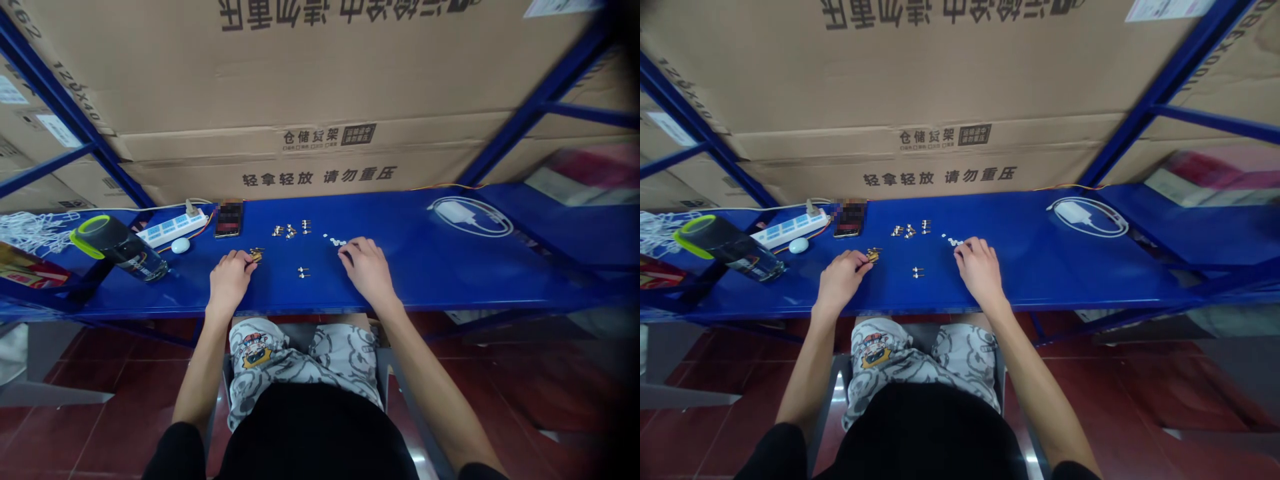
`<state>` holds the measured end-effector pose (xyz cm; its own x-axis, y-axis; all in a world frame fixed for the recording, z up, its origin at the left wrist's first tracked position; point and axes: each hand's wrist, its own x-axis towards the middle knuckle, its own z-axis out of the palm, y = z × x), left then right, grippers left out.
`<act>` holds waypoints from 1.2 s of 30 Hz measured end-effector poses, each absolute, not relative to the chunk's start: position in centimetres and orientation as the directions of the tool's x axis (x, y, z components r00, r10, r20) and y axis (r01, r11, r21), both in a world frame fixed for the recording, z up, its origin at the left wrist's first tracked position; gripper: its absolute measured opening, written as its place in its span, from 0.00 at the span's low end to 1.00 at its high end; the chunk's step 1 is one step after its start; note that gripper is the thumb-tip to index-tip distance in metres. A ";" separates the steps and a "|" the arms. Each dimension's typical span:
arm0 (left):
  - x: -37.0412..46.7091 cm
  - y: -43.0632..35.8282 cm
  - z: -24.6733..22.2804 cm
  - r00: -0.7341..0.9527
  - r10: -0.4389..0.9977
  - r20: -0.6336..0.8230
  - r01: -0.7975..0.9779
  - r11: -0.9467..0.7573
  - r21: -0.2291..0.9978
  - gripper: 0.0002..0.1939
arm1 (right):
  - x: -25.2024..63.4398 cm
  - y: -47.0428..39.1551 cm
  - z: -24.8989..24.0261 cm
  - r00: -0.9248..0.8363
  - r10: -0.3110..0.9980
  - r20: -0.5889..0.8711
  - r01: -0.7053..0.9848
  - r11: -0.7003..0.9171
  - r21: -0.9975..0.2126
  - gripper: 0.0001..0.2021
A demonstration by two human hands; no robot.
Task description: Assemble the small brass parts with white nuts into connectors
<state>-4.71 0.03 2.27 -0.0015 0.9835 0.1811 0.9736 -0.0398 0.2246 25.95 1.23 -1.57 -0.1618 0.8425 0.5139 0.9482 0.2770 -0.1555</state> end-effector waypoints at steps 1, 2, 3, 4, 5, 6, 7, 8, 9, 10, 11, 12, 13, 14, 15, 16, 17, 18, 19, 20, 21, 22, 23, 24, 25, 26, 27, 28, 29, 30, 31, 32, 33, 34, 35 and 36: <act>-4.8 0.0 2.3 0.000 0.984 0.178 0.973 -0.041 0.227 0.03 | 25.9 1.2 -1.6 -0.174 0.839 0.515 0.941 0.296 -0.164 0.13; -4.8 0.0 2.3 0.002 0.985 0.174 0.973 -0.042 0.227 0.03 | 25.9 1.3 -1.6 -0.183 0.837 0.517 0.934 0.311 -0.174 0.13; -4.9 -0.1 2.3 0.006 0.986 0.169 0.973 -0.045 0.225 0.03 | 25.9 1.3 -1.6 -0.189 0.835 0.517 0.928 0.324 -0.184 0.13; -5.0 -0.1 2.3 0.011 0.986 0.164 0.974 -0.048 0.221 0.04 | 25.9 1.3 -1.7 -0.194 0.835 0.515 0.923 0.334 -0.194 0.13; -5.1 -0.1 2.3 0.017 0.987 0.158 0.975 -0.052 0.218 0.04 | 25.9 1.3 -1.7 -0.199 0.836 0.512 0.918 0.342 -0.202 0.13; -5.1 -0.1 2.2 0.021 0.988 0.155 0.974 -0.055 0.218 0.04 | 25.9 1.3 -1.7 -0.204 0.836 0.509 0.914 0.349 -0.207 0.13; -5.2 -0.1 2.2 0.024 0.988 0.153 0.974 -0.057 0.220 0.04 | 25.9 1.3 -1.7 -0.208 0.836 0.507 0.911 0.355 -0.210 0.13; -5.2 -0.1 2.2 0.026 0.988 0.151 0.973 -0.060 0.224 0.04 | 25.9 1.3 -1.7 -0.214 0.835 0.506 0.909 0.360 -0.210 0.12; -5.2 -0.1 2.2 0.029 0.989 0.146 0.972 -0.062 0.228 0.04 | 25.9 1.3 -1.7 -0.218 0.833 0.508 0.907 0.365 -0.208 0.12; -5.2 -0.1 2.2 0.031 0.990 0.140 0.970 -0.064 0.233 0.04 | 25.9 1.3 -1.7 -0.222 0.832 0.509 0.907 0.368 -0.206 0.12; -5.2 -0.1 2.3 0.034 0.991 0.131 0.969 -0.064 0.237 0.04 | 25.9 1.3 -1.7 -0.225 0.831 0.509 0.906 0.371 -0.205 0.12; -5.2 -0.1 2.4 0.036 0.992 0.120 0.969 -0.064 0.239 0.04 | 25.9 1.3 -1.7 -0.225 0.831 0.508 0.906 0.371 -0.204 0.12; -5.2 -0.1 2.4 0.038 0.993 0.110 0.968 -0.064 0.241 0.04 | 25.9 1.3 -1.6 -0.225 0.832 0.508 0.906 0.370 -0.204 0.12; -5.2 -0.1 2.6 0.039 0.994 0.102 0.968 -0.063 0.244 0.05 | 25.9 1.3 -1.6 -0.226 0.832 0.506 0.907 0.369 -0.203 0.12; -5.1 -0.2 2.7 0.038 0.995 0.096 0.967 -0.061 0.248 0.05 | 25.9 1.3 -1.6 -0.226 0.833 0.504 0.907 0.369 -0.203 0.12; -5.1 -0.2 2.8 0.036 0.995 0.091 0.966 -0.058 0.253 0.05 | 25.9 1.3 -1.5 -0.228 0.834 0.502 0.906 0.370 -0.203 0.12; -5.0 -0.2 2.9 0.033 0.996 0.087 0.965 -0.054 0.258 0.05 | 25.9 1.3 -1.5 -0.231 0.835 0.499 0.905 0.373 -0.205 0.12; -5.0 -0.1 2.9 0.032 0.996 0.086 0.963 -0.054 0.265 0.04 | 25.9 1.3 -1.5 -0.234 0.836 0.496 0.902 0.377 -0.209 0.12; -4.9 -0.1 2.9 0.037 0.995 0.088 0.960 -0.060 0.274 0.04 | 25.9 1.3 -1.4 -0.236 0.838 0.492 0.899 0.381 -0.218 0.12; -4.9 -0.1 2.9 0.052 0.994 0.094 0.955 -0.077 0.287 0.04 | 25.9 1.3 -1.4 -0.236 0.841 0.487 0.894 0.384 -0.230 0.12; -4.7 -0.1 2.8 0.077 0.992 0.104 0.948 -0.105 0.302 0.04 | 25.9 1.3 -1.3 -0.237 0.844 0.482 0.889 0.388 -0.243 0.12; -4.6 -0.1 2.6 0.108 0.987 0.117 0.937 -0.140 0.320 0.04 | 25.9 1.3 -1.3 -0.239 0.846 0.477 0.883 0.394 -0.254 0.12; -4.3 0.0 2.5 0.144 0.981 0.132 0.923 -0.181 0.339 0.04 | 25.9 1.3 -1.3 -0.243 0.847 0.472 0.879 0.398 -0.263 0.12; -4.0 0.0 2.2 0.178 0.973 0.150 0.908 -0.221 0.356 0.04 | 25.9 1.3 -1.3 -0.247 0.849 0.466 0.875 0.402 -0.269 0.12; -3.6 0.1 2.0 0.206 0.964 0.169 0.893 -0.256 0.369 0.03 | 25.9 1.3 -1.3 -0.250 0.852 0.460 0.874 0.403 -0.270 0.12; -3.2 0.1 1.7 0.233 0.954 0.188 0.880 -0.290 0.378 0.03 | 26.0 1.3 -1.3 -0.252 0.856 0.452 0.875 0.401 -0.272 0.12; -2.7 0.2 1.5 0.252 0.944 0.213 0.867 -0.318 0.382 0.03 | 26.0 1.4 -1.3 -0.251 0.860 0.445 0.876 0.398 -0.274 0.12; -2.2 0.3 1.2 0.275 0.933 0.234 0.854 -0.349 0.386 0.03 | 26.1 1.4 -1.3 -0.248 0.863 0.440 0.876 0.394 -0.278 0.12; -1.7 0.3 0.9 0.292 0.921 0.259 0.842 -0.376 0.388 0.04 | 26.1 1.4 -1.3 -0.244 0.866 0.436 0.876 0.390 -0.284 0.12; -1.2 0.4 0.7 0.305 0.911 0.276 0.830 -0.397 0.392 0.05 | 26.2 1.4 -1.3 -0.240 0.868 0.434 0.875 0.387 -0.290 0.11; -0.7 0.4 0.5 0.309 0.905 0.292 0.820 -0.409 0.401 0.05 | 26.2 1.5 -1.3 -0.235 0.870 0.433 0.874 0.384 -0.297 0.11; -0.3 0.4 0.3 0.311 0.900 0.305 0.810 -0.419 0.410 0.06 | 26.2 1.5 -1.3 -0.230 0.872 0.432 0.874 0.380 -0.302 0.11; 0.1 0.4 0.2 0.314 0.895 0.318 0.800 -0.430 0.418 0.06 | 26.2 1.5 -1.3 -0.225 0.874 0.430 0.876 0.375 -0.304 0.11; 0.5 0.3 0.1 0.319 0.889 0.329 0.790 -0.441 0.425 0.06 | 26.1 1.5 -1.3 -0.220 0.877 0.426 0.879 0.368 -0.303 0.11; 0.8 0.2 0.1 0.328 0.881 0.340 0.780 -0.456 0.429 0.07 | 25.9 1.4 -1.3 -0.219 0.880 0.422 0.881 0.364 -0.302 0.11; 1.1 0.1 0.1 0.340 0.874 0.348 0.771 -0.471 0.430 0.07 | 25.7 1.4 -1.3 -0.220 0.882 0.417 0.883 0.362 -0.300 0.11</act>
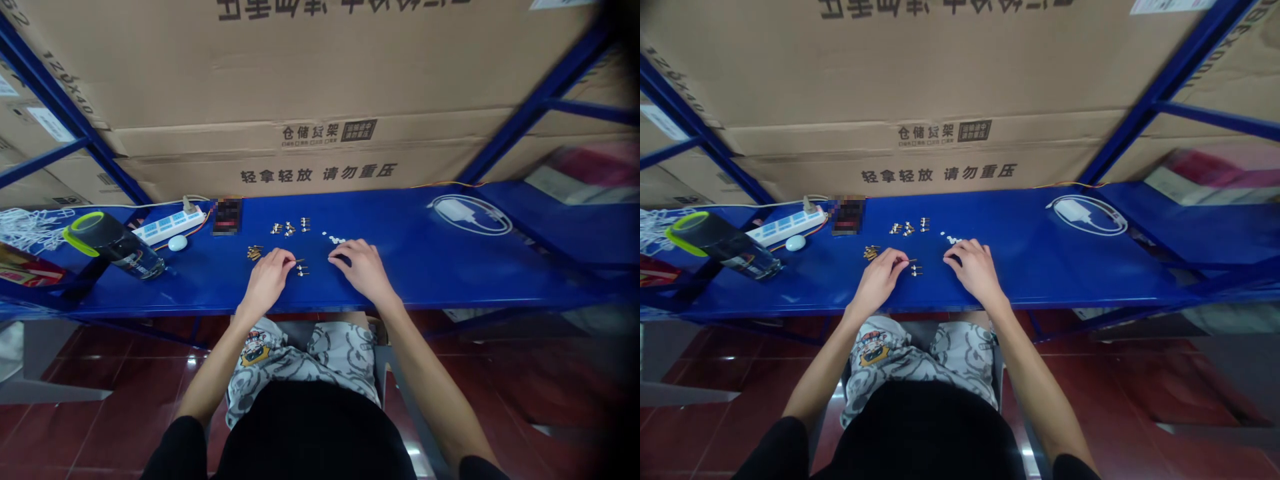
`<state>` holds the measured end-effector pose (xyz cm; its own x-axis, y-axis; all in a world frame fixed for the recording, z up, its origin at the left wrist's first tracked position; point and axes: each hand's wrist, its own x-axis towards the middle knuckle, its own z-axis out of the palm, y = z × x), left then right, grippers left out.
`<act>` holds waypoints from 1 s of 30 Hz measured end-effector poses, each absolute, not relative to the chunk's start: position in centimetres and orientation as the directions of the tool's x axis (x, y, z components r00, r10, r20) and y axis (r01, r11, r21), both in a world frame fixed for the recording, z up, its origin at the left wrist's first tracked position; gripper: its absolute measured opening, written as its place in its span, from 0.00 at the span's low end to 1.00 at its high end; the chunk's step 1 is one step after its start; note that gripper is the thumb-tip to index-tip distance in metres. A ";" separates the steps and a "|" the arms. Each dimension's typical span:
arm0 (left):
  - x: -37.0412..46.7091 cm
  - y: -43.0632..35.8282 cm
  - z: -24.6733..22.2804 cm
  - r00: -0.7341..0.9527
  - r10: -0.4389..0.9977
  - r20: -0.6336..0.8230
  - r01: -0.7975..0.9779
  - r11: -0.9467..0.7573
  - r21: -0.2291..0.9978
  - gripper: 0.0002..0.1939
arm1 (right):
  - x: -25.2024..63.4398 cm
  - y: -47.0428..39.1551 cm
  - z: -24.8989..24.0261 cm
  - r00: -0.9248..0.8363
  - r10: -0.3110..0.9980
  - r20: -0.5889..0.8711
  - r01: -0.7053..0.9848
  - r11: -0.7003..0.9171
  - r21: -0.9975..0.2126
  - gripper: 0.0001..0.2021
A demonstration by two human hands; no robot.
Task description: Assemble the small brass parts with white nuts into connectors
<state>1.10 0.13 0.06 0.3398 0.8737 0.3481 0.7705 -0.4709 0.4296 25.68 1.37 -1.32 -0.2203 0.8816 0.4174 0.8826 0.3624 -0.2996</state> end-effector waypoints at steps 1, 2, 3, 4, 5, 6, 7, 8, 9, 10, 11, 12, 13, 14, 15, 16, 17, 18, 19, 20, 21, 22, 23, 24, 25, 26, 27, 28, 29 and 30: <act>1.3 0.0 0.0 0.353 0.866 0.354 0.762 -0.485 0.428 0.07 | 25.3 1.3 -1.4 -0.225 0.882 0.413 0.882 0.365 -0.298 0.11; 1.4 0.0 0.0 0.364 0.860 0.358 0.756 -0.497 0.426 0.07 | 24.9 1.2 -1.4 -0.235 0.882 0.409 0.879 0.373 -0.298 0.10; 1.5 0.0 0.0 0.372 0.856 0.359 0.751 -0.505 0.425 0.07 | 24.5 1.1 -1.4 -0.248 0.880 0.405 0.874 0.384 -0.299 0.10; 1.5 0.0 0.0 0.377 0.854 0.359 0.749 -0.509 0.425 0.07 | 24.1 1.0 -1.4 -0.261 0.878 0.401 0.867 0.396 -0.302 0.10; 1.5 0.0 0.0 0.376 0.855 0.358 0.748 -0.508 0.427 0.07 | 23.7 0.9 -1.4 -0.271 0.877 0.397 0.862 0.405 -0.306 0.10; 1.5 0.1 -0.1 0.374 0.856 0.356 0.747 -0.506 0.431 0.07 | 23.4 0.8 -1.4 -0.277 0.878 0.391 0.857 0.410 -0.313 0.10; 1.4 0.1 -0.1 0.373 0.858 0.353 0.747 -0.503 0.434 0.07 | 23.2 0.8 -1.4 -0.279 0.880 0.384 0.852 0.411 -0.324 0.10; 1.4 0.2 -0.2 0.373 0.860 0.349 0.748 -0.501 0.436 0.07 | 23.1 0.8 -1.4 -0.278 0.884 0.377 0.848 0.410 -0.337 0.09; 1.4 0.3 -0.2 0.374 0.861 0.344 0.748 -0.499 0.437 0.07 | 23.0 0.8 -1.4 -0.273 0.888 0.371 0.843 0.407 -0.352 0.09; 1.4 0.3 -0.3 0.378 0.862 0.339 0.749 -0.499 0.436 0.06 | 23.0 0.8 -1.4 -0.269 0.891 0.367 0.838 0.404 -0.367 0.09; 1.4 0.3 -0.3 0.381 0.862 0.334 0.749 -0.500 0.434 0.06 | 23.1 0.9 -1.4 -0.264 0.893 0.365 0.833 0.402 -0.380 0.09; 1.4 0.3 -0.3 0.385 0.862 0.330 0.750 -0.501 0.432 0.06 | 23.1 0.9 -1.4 -0.257 0.894 0.368 0.829 0.400 -0.391 0.10; 1.4 0.3 -0.3 0.388 0.861 0.328 0.751 -0.502 0.429 0.06 | 23.1 0.9 -1.3 -0.249 0.893 0.374 0.822 0.399 -0.406 0.10; 1.4 0.3 -0.3 0.389 0.861 0.329 0.752 -0.503 0.426 0.07 | 23.1 0.9 -1.3 -0.245 0.892 0.380 0.808 0.404 -0.428 0.11; 1.4 0.2 -0.3 0.389 0.860 0.330 0.754 -0.503 0.423 0.07 | 23.1 0.9 -1.2 -0.246 0.890 0.383 0.784 0.416 -0.462 0.11; 1.4 0.2 -0.3 0.388 0.860 0.330 0.756 -0.502 0.420 0.07 | 23.1 0.8 -1.1 -0.251 0.889 0.383 0.749 0.429 -0.505 0.11; 1.4 0.2 -0.3 0.388 0.861 0.329 0.758 -0.501 0.418 0.07 | 23.0 0.7 -1.0 -0.258 0.888 0.380 0.707 0.442 -0.552 0.11; 1.4 0.2 -0.3 0.389 0.862 0.326 0.759 -0.500 0.416 0.07 | 23.0 0.5 -0.9 -0.267 0.888 0.375 0.664 0.451 -0.596 0.11; 1.4 0.2 -0.3 0.391 0.862 0.323 0.760 -0.500 0.415 0.07 | 23.0 0.4 -0.8 -0.273 0.887 0.372 0.627 0.457 -0.631 0.10; 1.4 0.2 -0.4 0.394 0.861 0.322 0.759 -0.502 0.415 0.07 | 23.0 0.3 -0.7 -0.274 0.887 0.372 0.601 0.460 -0.653 0.10; 1.4 0.2 -0.4 0.400 0.858 0.324 0.755 -0.508 0.414 0.07 | 23.0 0.2 -0.6 -0.272 0.886 0.377 0.585 0.463 -0.666 0.10; 1.4 0.2 -0.4 0.408 0.852 0.328 0.749 -0.517 0.413 0.07 | 23.1 0.2 -0.6 -0.269 0.883 0.383 0.572 0.467 -0.674 0.09; 1.4 0.1 -0.4 0.416 0.846 0.333 0.743 -0.527 0.412 0.07 | 23.1 0.2 -0.6 -0.267 0.881 0.391 0.560 0.471 -0.681 0.09; 1.4 0.1 -0.4 0.425 0.840 0.337 0.737 -0.538 0.410 0.07 | 23.1 0.2 -0.6 -0.262 0.879 0.397 0.547 0.475 -0.690 0.08; 1.5 0.1 -0.4 0.434 0.834 0.340 0.733 -0.547 0.405 0.07 | 23.2 0.2 -0.6 -0.258 0.879 0.401 0.535 0.476 -0.698 0.08; 1.5 0.1 -0.4 0.443 0.830 0.340 0.731 -0.553 0.399 0.08 | 23.2 0.3 -0.6 -0.258 0.879 0.401 0.525 0.476 -0.706 0.08; 1.5 0.1 -0.4 0.450 0.826 0.338 0.732 -0.559 0.389 0.08 | 23.2 0.3 -0.6 -0.260 0.878 0.402 0.517 0.479 -0.710 0.08; 1.5 0.1 -0.5 0.457 0.823 0.337 0.735 -0.563 0.379 0.08 | 23.3 0.3 -0.7 -0.265 0.875 0.404 0.512 0.483 -0.710 0.07; 1.5 0.1 -0.5 0.466 0.818 0.337 0.735 -0.570 0.367 0.08 | 23.3 0.4 -0.7 -0.273 0.872 0.407 0.510 0.490 -0.707 0.07; 1.5 0.1 -0.5 0.478 0.811 0.338 0.733 -0.580 0.354 0.08 | 23.3 0.4 -0.7 -0.285 0.866 0.411 0.509 0.500 -0.701 0.06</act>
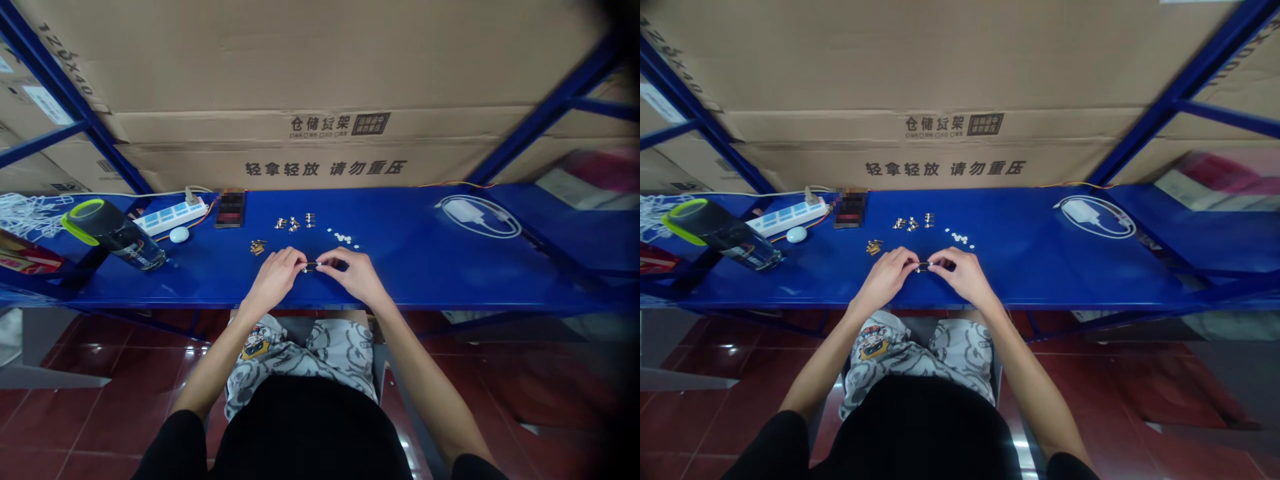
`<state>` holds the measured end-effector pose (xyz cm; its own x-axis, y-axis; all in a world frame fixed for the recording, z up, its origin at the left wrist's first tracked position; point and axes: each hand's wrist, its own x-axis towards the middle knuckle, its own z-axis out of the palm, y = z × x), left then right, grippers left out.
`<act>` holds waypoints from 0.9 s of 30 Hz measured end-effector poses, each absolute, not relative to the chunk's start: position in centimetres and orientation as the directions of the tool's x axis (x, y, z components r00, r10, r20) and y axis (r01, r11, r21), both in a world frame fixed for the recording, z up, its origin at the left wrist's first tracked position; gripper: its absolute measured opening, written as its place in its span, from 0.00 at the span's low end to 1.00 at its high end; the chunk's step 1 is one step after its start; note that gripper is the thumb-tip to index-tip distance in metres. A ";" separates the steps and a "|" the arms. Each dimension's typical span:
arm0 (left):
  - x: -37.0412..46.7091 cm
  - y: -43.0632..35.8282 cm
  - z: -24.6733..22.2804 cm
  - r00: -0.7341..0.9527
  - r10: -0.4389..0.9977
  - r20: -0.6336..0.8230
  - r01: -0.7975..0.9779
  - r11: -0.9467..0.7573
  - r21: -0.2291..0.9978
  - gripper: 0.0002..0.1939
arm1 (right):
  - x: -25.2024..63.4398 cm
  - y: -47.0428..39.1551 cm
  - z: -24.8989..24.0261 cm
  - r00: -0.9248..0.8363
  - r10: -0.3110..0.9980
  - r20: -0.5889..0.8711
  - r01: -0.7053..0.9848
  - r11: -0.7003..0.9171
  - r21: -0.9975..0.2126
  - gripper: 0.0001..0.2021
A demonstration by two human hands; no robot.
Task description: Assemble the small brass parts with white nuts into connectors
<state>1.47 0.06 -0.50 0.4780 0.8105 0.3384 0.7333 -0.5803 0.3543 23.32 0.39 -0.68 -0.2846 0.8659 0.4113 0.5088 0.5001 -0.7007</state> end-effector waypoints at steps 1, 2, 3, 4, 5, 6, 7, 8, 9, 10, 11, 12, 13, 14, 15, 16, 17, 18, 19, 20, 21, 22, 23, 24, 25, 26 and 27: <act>1.5 0.1 -0.5 0.490 0.802 0.342 0.730 -0.592 0.342 0.08 | 23.3 0.4 -0.7 -0.296 0.859 0.417 0.509 0.512 -0.692 0.06; 1.5 0.1 -0.5 0.500 0.793 0.347 0.726 -0.603 0.331 0.08 | 23.3 0.4 -0.7 -0.307 0.852 0.425 0.509 0.524 -0.683 0.05; 1.5 0.1 -0.6 0.508 0.787 0.351 0.724 -0.611 0.322 0.08 | 23.3 0.3 -0.7 -0.317 0.844 0.433 0.510 0.537 -0.672 0.05; 1.5 0.0 -0.6 0.512 0.782 0.355 0.723 -0.616 0.314 0.08 | 23.3 0.3 -0.7 -0.328 0.835 0.442 0.510 0.551 -0.661 0.05; 1.5 0.0 -0.5 0.514 0.779 0.358 0.723 -0.619 0.308 0.08 | 23.3 0.3 -0.6 -0.337 0.825 0.454 0.509 0.566 -0.649 0.05; 1.5 0.0 -0.5 0.516 0.777 0.360 0.724 -0.620 0.302 0.08 | 23.3 0.3 -0.6 -0.345 0.814 0.468 0.507 0.581 -0.637 0.05; 1.5 0.0 -0.5 0.518 0.775 0.362 0.724 -0.623 0.297 0.07 | 23.2 0.3 -0.6 -0.352 0.801 0.484 0.502 0.598 -0.625 0.05; 1.5 0.0 -0.5 0.522 0.772 0.363 0.722 -0.626 0.293 0.07 | 23.2 0.2 -0.7 -0.359 0.788 0.500 0.497 0.615 -0.612 0.05; 1.5 0.0 -0.5 0.526 0.770 0.362 0.720 -0.630 0.293 0.07 | 23.1 0.2 -0.7 -0.367 0.775 0.514 0.493 0.631 -0.599 0.05; 1.5 0.0 -0.4 0.528 0.768 0.363 0.715 -0.632 0.298 0.07 | 23.1 0.2 -0.7 -0.376 0.765 0.523 0.489 0.644 -0.588 0.06; 1.5 0.0 -0.4 0.527 0.768 0.364 0.710 -0.633 0.308 0.07 | 23.1 0.2 -0.7 -0.383 0.757 0.530 0.486 0.653 -0.581 0.06; 1.5 0.0 -0.4 0.526 0.768 0.365 0.702 -0.635 0.324 0.07 | 23.1 0.2 -0.7 -0.388 0.752 0.533 0.483 0.658 -0.577 0.06; 1.4 0.0 -0.4 0.524 0.768 0.368 0.692 -0.636 0.342 0.07 | 23.1 0.2 -0.7 -0.387 0.752 0.534 0.484 0.658 -0.577 0.07; 1.4 0.1 -0.4 0.521 0.768 0.372 0.681 -0.637 0.362 0.07 | 23.2 0.1 -0.7 -0.379 0.755 0.535 0.487 0.654 -0.579 0.07; 1.3 0.1 -0.4 0.517 0.769 0.377 0.669 -0.637 0.382 0.06 | 23.2 0.0 -0.7 -0.366 0.761 0.536 0.493 0.647 -0.582 0.06; 1.3 0.1 -0.4 0.512 0.770 0.381 0.658 -0.637 0.402 0.06 | 23.2 0.0 -0.6 -0.350 0.766 0.539 0.498 0.640 -0.585 0.06; 1.3 0.1 -0.4 0.506 0.772 0.384 0.647 -0.634 0.423 0.06 | 23.2 -0.1 -0.6 -0.335 0.770 0.543 0.501 0.634 -0.589 0.06; 1.2 0.1 -0.4 0.499 0.775 0.387 0.637 -0.631 0.443 0.06 | 23.3 -0.1 -0.5 -0.322 0.772 0.548 0.500 0.630 -0.594 0.05; 1.2 0.0 -0.3 0.493 0.778 0.389 0.627 -0.628 0.461 0.06 | 23.3 -0.2 -0.5 -0.313 0.773 0.552 0.495 0.629 -0.599 0.05; 1.2 0.0 -0.3 0.490 0.779 0.391 0.617 -0.627 0.476 0.06 | 23.2 -0.2 -0.5 -0.308 0.771 0.557 0.488 0.631 -0.603 0.05; 1.2 0.0 -0.2 0.489 0.779 0.393 0.608 -0.627 0.486 0.06 | 23.2 -0.2 -0.4 -0.307 0.769 0.560 0.483 0.633 -0.605 0.05; 1.2 0.0 -0.2 0.490 0.777 0.396 0.600 -0.630 0.493 0.06 | 23.2 -0.2 -0.4 -0.308 0.767 0.563 0.480 0.636 -0.604 0.05; 1.2 0.0 -0.1 0.492 0.774 0.399 0.595 -0.633 0.495 0.06 | 23.2 -0.3 -0.4 -0.313 0.764 0.565 0.479 0.640 -0.601 0.05; 1.2 0.0 -0.1 0.494 0.771 0.403 0.592 -0.637 0.494 0.06 | 23.1 -0.3 -0.4 -0.318 0.758 0.569 0.478 0.647 -0.594 0.05; 1.3 0.0 -0.1 0.497 0.767 0.406 0.590 -0.642 0.490 0.06 | 23.1 -0.3 -0.4 -0.322 0.751 0.576 0.478 0.655 -0.586 0.05; 1.3 0.0 -0.1 0.502 0.762 0.409 0.587 -0.647 0.486 0.06 | 23.0 -0.3 -0.4 -0.327 0.743 0.584 0.478 0.663 -0.576 0.05; 1.3 0.0 -0.1 0.507 0.757 0.413 0.585 -0.654 0.480 0.06 | 23.0 -0.3 -0.5 -0.331 0.734 0.593 0.478 0.672 -0.566 0.05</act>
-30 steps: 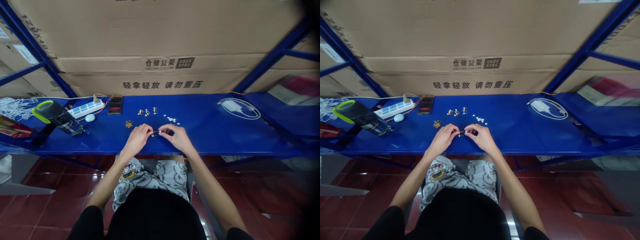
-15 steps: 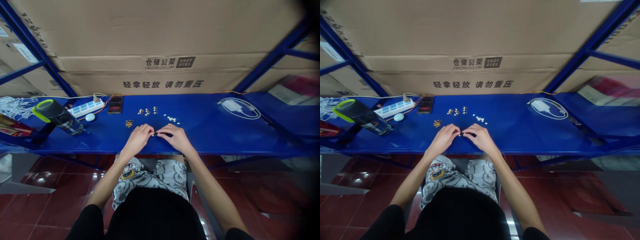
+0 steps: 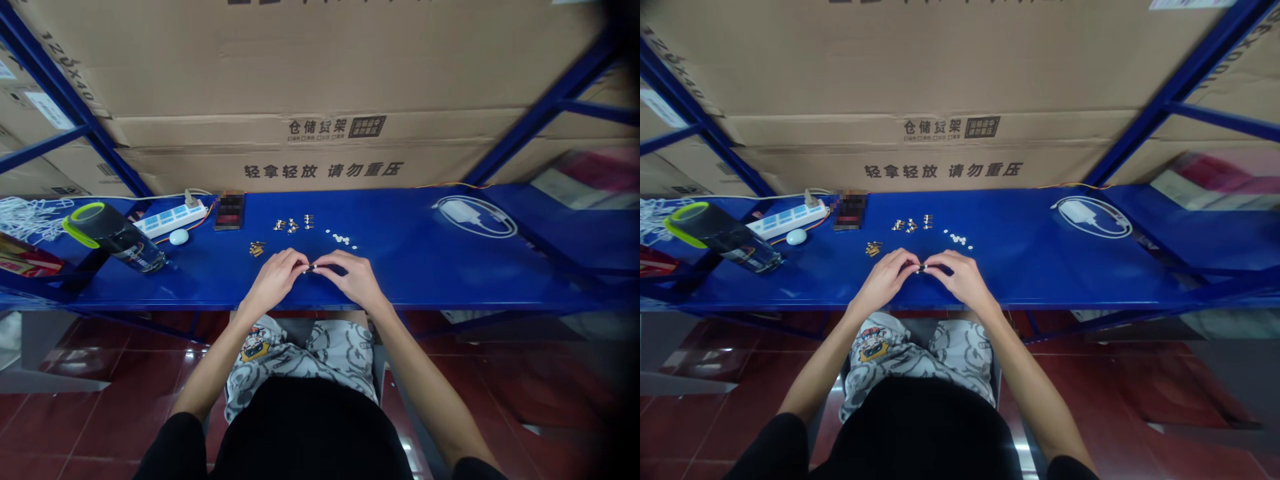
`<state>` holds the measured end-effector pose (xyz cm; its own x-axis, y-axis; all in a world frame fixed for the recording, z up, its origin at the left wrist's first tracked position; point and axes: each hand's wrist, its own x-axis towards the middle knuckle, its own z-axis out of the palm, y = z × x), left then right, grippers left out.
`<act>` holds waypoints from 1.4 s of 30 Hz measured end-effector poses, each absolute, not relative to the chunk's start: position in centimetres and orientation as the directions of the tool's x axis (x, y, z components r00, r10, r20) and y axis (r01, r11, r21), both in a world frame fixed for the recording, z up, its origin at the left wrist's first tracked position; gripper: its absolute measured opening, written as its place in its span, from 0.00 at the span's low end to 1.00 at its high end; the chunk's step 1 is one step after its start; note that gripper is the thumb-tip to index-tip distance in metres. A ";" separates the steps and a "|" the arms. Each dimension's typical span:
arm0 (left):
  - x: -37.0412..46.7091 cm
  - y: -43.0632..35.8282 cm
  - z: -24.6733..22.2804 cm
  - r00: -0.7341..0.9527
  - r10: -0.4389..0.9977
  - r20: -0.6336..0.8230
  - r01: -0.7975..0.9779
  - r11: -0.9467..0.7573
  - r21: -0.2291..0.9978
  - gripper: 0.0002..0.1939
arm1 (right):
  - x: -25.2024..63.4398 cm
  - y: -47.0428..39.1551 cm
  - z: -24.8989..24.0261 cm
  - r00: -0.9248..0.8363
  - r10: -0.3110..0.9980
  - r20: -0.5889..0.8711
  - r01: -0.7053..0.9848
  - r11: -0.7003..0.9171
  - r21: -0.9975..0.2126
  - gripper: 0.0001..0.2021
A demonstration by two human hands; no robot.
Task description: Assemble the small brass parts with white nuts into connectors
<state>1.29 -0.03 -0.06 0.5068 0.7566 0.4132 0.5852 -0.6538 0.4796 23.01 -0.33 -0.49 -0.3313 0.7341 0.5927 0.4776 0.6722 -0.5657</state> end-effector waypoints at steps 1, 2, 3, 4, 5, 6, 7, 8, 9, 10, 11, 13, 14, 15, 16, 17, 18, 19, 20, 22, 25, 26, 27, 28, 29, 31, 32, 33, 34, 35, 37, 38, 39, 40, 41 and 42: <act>1.3 0.0 -0.1 0.513 0.750 0.418 0.582 -0.662 0.472 0.06 | 23.0 -0.3 -0.6 -0.335 0.726 0.600 0.477 0.680 -0.557 0.05; 1.3 -0.1 0.0 0.520 0.742 0.423 0.579 -0.671 0.463 0.06 | 23.0 -0.3 -0.6 -0.338 0.721 0.604 0.475 0.685 -0.552 0.05; 1.3 -0.1 0.0 0.525 0.734 0.430 0.576 -0.679 0.454 0.06 | 22.9 -0.3 -0.7 -0.342 0.719 0.605 0.474 0.688 -0.550 0.05; 1.3 -0.1 0.0 0.529 0.727 0.438 0.575 -0.686 0.446 0.06 | 22.9 -0.3 -0.8 -0.347 0.719 0.602 0.471 0.688 -0.551 0.05; 1.3 -0.1 0.0 0.530 0.722 0.446 0.574 -0.692 0.438 0.06 | 22.9 -0.3 -0.8 -0.349 0.721 0.599 0.469 0.688 -0.555 0.05; 1.3 -0.1 0.0 0.527 0.719 0.452 0.577 -0.694 0.431 0.06 | 23.0 -0.3 -0.9 -0.351 0.723 0.595 0.465 0.686 -0.560 0.05; 1.3 -0.2 0.0 0.523 0.719 0.458 0.581 -0.694 0.426 0.06 | 23.0 -0.3 -0.9 -0.354 0.725 0.590 0.460 0.685 -0.565 0.05; 1.3 -0.2 0.0 0.517 0.720 0.463 0.586 -0.692 0.421 0.07 | 23.0 -0.3 -0.9 -0.358 0.726 0.587 0.453 0.685 -0.571 0.05; 1.2 -0.1 0.0 0.512 0.721 0.466 0.592 -0.690 0.417 0.07 | 23.0 -0.3 -0.9 -0.363 0.724 0.586 0.444 0.688 -0.575 0.06; 1.2 -0.1 -0.1 0.509 0.723 0.467 0.596 -0.687 0.415 0.07 | 23.1 -0.2 -0.9 -0.369 0.722 0.585 0.435 0.690 -0.578 0.06; 1.2 -0.1 -0.1 0.506 0.725 0.468 0.600 -0.685 0.413 0.07 | 23.1 -0.2 -0.9 -0.375 0.720 0.584 0.429 0.693 -0.579 0.07; 1.2 0.0 -0.1 0.497 0.730 0.469 0.606 -0.679 0.416 0.07 | 23.1 -0.1 -0.9 -0.384 0.719 0.579 0.436 0.694 -0.572 0.08; 1.2 0.0 -0.2 0.487 0.736 0.470 0.609 -0.672 0.420 0.07 | 23.1 -0.1 -0.8 -0.378 0.723 0.578 0.454 0.689 -0.565 0.08; 1.2 0.0 -0.2 0.473 0.743 0.473 0.614 -0.663 0.428 0.07 | 23.1 0.0 -0.8 -0.363 0.731 0.578 0.478 0.679 -0.558 0.08; 1.2 0.0 -0.2 0.457 0.752 0.474 0.619 -0.652 0.438 0.06 | 23.1 0.0 -0.8 -0.344 0.741 0.577 0.502 0.665 -0.553 0.08; 1.2 0.1 -0.2 0.441 0.762 0.475 0.623 -0.641 0.449 0.06 | 23.0 0.1 -0.8 -0.325 0.751 0.575 0.523 0.649 -0.552 0.07; 1.3 0.1 -0.2 0.428 0.770 0.473 0.626 -0.630 0.460 0.06 | 23.0 0.1 -0.8 -0.311 0.762 0.568 0.538 0.634 -0.555 0.07; 1.3 0.1 -0.2 0.415 0.779 0.470 0.630 -0.619 0.469 0.06 | 23.0 0.1 -0.8 -0.306 0.771 0.558 0.547 0.622 -0.560 0.07; 1.3 0.1 -0.2 0.405 0.787 0.466 0.635 -0.609 0.476 0.06 | 22.9 0.1 -0.8 -0.309 0.778 0.546 0.552 0.615 -0.563 0.08; 1.3 0.2 -0.2 0.387 0.800 0.458 0.646 -0.590 0.485 0.06 | 22.9 0.2 -0.7 -0.317 0.788 0.527 0.563 0.604 -0.565 0.09; 1.4 0.2 -0.3 0.362 0.815 0.452 0.659 -0.567 0.495 0.06 | 22.8 0.1 -0.6 -0.312 0.797 0.517 0.572 0.592 -0.568 0.09; 1.4 0.2 -0.3 0.359 0.818 0.450 0.658 -0.563 0.499 0.06 | 22.8 0.1 -0.5 -0.314 0.799 0.512 0.574 0.590 -0.568 0.10; 1.4 0.2 -0.3 0.359 0.819 0.448 0.657 -0.563 0.502 0.06 | 22.7 0.0 -0.5 -0.317 0.801 0.508 0.578 0.588 -0.566 0.10; 1.3 0.2 -0.3 0.363 0.818 0.447 0.653 -0.565 0.504 0.06 | 22.7 0.0 -0.5 -0.319 0.801 0.507 0.583 0.588 -0.561 0.10; 1.3 0.2 -0.3 0.366 0.816 0.447 0.650 -0.568 0.504 0.05 | 22.7 -0.1 -0.4 -0.322 0.800 0.506 0.589 0.587 -0.555 0.11; 1.3 0.3 -0.4 0.373 0.813 0.447 0.648 -0.573 0.502 0.06 | 22.6 -0.1 -0.4 -0.325 0.798 0.507 0.602 0.588 -0.540 0.11; 1.3 0.3 -0.4 0.374 0.812 0.447 0.649 -0.574 0.499 0.06 | 22.6 -0.2 -0.4 -0.327 0.797 0.507 0.611 0.588 -0.530 0.11; 1.3 0.3 -0.4 0.374 0.813 0.446 0.652 -0.573 0.496 0.06 | 22.6 -0.2 -0.5 -0.328 0.796 0.509 0.623 0.587 -0.516 0.11; 1.3 0.3 -0.4 0.373 0.815 0.444 0.659 -0.569 0.492 0.06 | 22.6 -0.1 -0.6 -0.327 0.794 0.512 0.638 0.585 -0.500 0.11; 1.3 0.3 -0.5 0.370 0.818 0.441 0.667 -0.564 0.486 0.07 | 22.6 -0.1 -0.6 -0.323 0.793 0.517 0.654 0.582 -0.483 0.11; 1.4 0.3 -0.5 0.372 0.822 0.431 0.686 -0.556 0.469 0.08 | 22.6 0.2 -0.9 -0.308 0.794 0.524 0.682 0.568 -0.460 0.11; 1.4 0.3 -0.5 0.378 0.824 0.423 0.696 -0.554 0.457 0.09 | 22.6 0.4 -1.0 -0.302 0.798 0.521 0.694 0.559 -0.454 0.10; 1.4 0.3 -0.6 0.388 0.824 0.413 0.705 -0.554 0.443 0.10 | 22.5 0.6 -1.1 -0.296 0.804 0.516 0.703 0.548 -0.452 0.10; 1.4 0.3 -0.6 0.397 0.824 0.404 0.714 -0.554 0.428 0.11 | 22.4 0.9 -1.2 -0.290 0.812 0.506 0.714 0.536 -0.451 0.10; 1.3 0.4 -0.7 0.403 0.826 0.395 0.724 -0.551 0.414 0.12 | 22.2 1.1 -1.2 -0.287 0.821 0.494 0.724 0.524 -0.449 0.10; 1.3 0.4 -0.8 0.403 0.829 0.388 0.735 -0.546 0.402 0.13 | 22.0 1.3 -1.3 -0.284 0.829 0.483 0.736 0.511 -0.444 0.10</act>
<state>1.30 0.44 -0.77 0.4027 0.8289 0.3882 0.7351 -0.5456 0.4024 21.99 1.30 -1.32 -0.2835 0.8286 0.4827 0.7361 0.5107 -0.4443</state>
